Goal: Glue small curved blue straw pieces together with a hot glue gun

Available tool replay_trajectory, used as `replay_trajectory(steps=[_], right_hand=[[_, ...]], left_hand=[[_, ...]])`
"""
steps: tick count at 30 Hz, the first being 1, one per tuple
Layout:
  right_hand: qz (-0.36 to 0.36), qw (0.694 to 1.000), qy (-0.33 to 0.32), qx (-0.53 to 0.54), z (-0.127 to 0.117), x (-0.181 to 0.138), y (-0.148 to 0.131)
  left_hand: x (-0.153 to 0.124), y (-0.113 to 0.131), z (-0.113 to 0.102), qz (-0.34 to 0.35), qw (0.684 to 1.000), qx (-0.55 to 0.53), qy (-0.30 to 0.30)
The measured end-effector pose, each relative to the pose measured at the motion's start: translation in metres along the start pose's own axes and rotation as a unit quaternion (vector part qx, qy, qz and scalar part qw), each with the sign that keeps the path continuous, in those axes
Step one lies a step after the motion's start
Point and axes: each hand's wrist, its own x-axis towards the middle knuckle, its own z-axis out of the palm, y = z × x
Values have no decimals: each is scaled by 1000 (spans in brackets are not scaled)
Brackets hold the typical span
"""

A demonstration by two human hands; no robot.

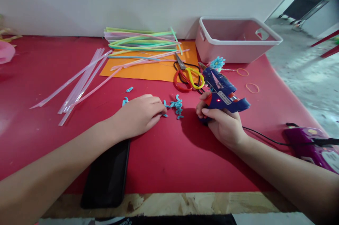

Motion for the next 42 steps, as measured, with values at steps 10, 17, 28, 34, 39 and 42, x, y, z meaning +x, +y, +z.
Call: replay_trajectory(steps=[10, 17, 28, 34, 39, 42], right_hand=[[0, 1000, -8, -9, -1, 0, 1], [-8, 1000, -13, -10, -2, -1, 1], [-26, 996, 7, -81, 0, -4, 4], [-46, 983, -11, -177, 2, -8, 0], [-23, 978, -55, -198, 0, -14, 5], [-41, 978, -32, -201, 3, -17, 4]], left_hand=[[2, -1, -1, -22, 996, -45, 73], [6, -1, 0, -62, 988, -92, 110], [8, 31, 7, -33, 967, -174, 181], [9, 45, 21, -44, 964, -188, 186], [10, 50, 27, -71, 953, -232, 183], [13, 53, 28, -131, 914, -343, 175]])
